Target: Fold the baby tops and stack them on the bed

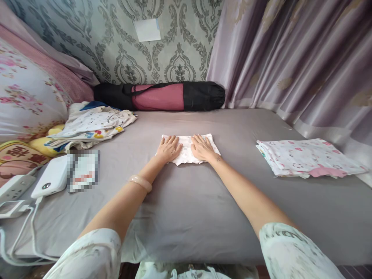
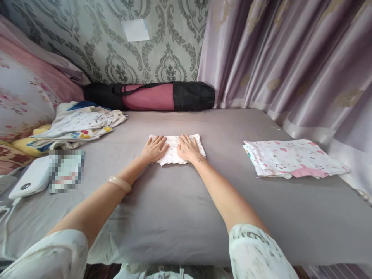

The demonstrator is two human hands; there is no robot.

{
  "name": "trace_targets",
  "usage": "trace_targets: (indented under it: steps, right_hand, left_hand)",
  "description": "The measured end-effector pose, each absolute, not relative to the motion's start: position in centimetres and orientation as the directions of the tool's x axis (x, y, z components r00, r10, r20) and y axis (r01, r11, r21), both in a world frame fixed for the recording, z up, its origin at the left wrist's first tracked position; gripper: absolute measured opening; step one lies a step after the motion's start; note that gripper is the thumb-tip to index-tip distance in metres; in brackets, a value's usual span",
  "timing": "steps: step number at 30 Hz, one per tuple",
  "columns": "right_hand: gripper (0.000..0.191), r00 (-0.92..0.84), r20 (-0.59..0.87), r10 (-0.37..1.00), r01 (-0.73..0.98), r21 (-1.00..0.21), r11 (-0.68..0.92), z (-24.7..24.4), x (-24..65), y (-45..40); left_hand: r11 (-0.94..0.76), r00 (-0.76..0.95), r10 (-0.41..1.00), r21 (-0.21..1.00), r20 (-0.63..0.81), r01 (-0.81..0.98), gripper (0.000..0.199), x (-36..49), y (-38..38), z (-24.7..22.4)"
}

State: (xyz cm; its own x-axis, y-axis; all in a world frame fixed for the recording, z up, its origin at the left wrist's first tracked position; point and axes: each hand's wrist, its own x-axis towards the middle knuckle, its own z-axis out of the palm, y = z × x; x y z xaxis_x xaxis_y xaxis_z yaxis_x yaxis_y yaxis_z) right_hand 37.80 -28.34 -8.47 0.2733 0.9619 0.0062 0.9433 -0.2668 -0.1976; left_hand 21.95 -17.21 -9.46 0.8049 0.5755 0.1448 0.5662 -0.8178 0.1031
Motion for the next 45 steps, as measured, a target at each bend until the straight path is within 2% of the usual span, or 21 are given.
trace_targets:
  steps: [6, 11, 16, 19, 24, 30, 34, 37, 41, 45]
  right_hand:
    - [0.06, 0.257, -0.032, 0.966, 0.936, -0.243, -0.257, -7.8, 38.9, -28.6]
    - [0.063, 0.324, -0.018, 0.946, 0.929, -0.184, -0.322, -8.0, 40.7, -29.6]
    - [0.065, 0.345, -0.061, 0.937, 0.922, -0.167, -0.35, -8.6, 40.9, -29.6]
    - [0.066, 0.341, -0.096, 0.935, 0.913, -0.201, -0.354, -8.0, 41.2, -29.7]
    - [0.067, 0.337, -0.054, 0.94, 0.904, -0.262, -0.339, -7.6, 42.7, -31.0]
    - [0.066, 0.314, -0.061, 0.948, 0.921, -0.224, -0.319, -9.1, 43.3, -31.8]
    - [0.065, 0.317, -0.073, 0.945, 0.931, -0.168, -0.325, -8.3, 42.8, -31.7]
    - [0.063, 0.327, 0.002, 0.945, 0.937, -0.129, -0.324, -7.2, 41.1, -31.2]
    - [0.062, 0.274, 0.131, 0.953, 0.956, -0.15, -0.254, -6.7, 37.3, -29.8]
    - [0.063, 0.236, 0.09, 0.968, 0.961, -0.169, -0.219, -7.8, 34.8, -28.7]
  left_hand:
    - [-0.801, 0.795, 0.598, 0.091, 0.098, 0.591, 0.056, 21.5, -17.2, -8.7]
    - [-0.748, 0.742, 0.663, 0.107, 0.099, 0.654, 0.059, 20.1, -16.2, -9.1]
    - [-0.72, 0.723, 0.691, 0.11, 0.024, 0.685, 0.064, 20.1, -16.0, -9.2]
    - [-0.72, 0.726, 0.687, 0.109, -0.028, 0.685, 0.066, 19.8, -16.0, -8.7]
    - [-0.742, 0.744, 0.667, 0.123, 0.039, 0.659, 0.067, 17.7, -15.1, -8.7]
    - [-0.734, 0.751, 0.66, 0.201, -0.011, 0.648, 0.064, 16.4, -14.2, -9.6]
    - [-0.731, 0.743, 0.667, 0.248, 0.059, 0.636, 0.06, 16.4, -14.5, -9.6]
    - [-0.741, 0.734, 0.661, 0.294, 0.156, 0.604, 0.057, 16.1, -14.9, -9.4]
    - [-0.777, 0.753, 0.62, 0.306, 0.22, 0.55, 0.055, 15.6, -15.1, -9.5]
    - [-0.788, 0.76, 0.609, 0.283, 0.226, 0.547, 0.053, 15.5, -14.9, -9.8]
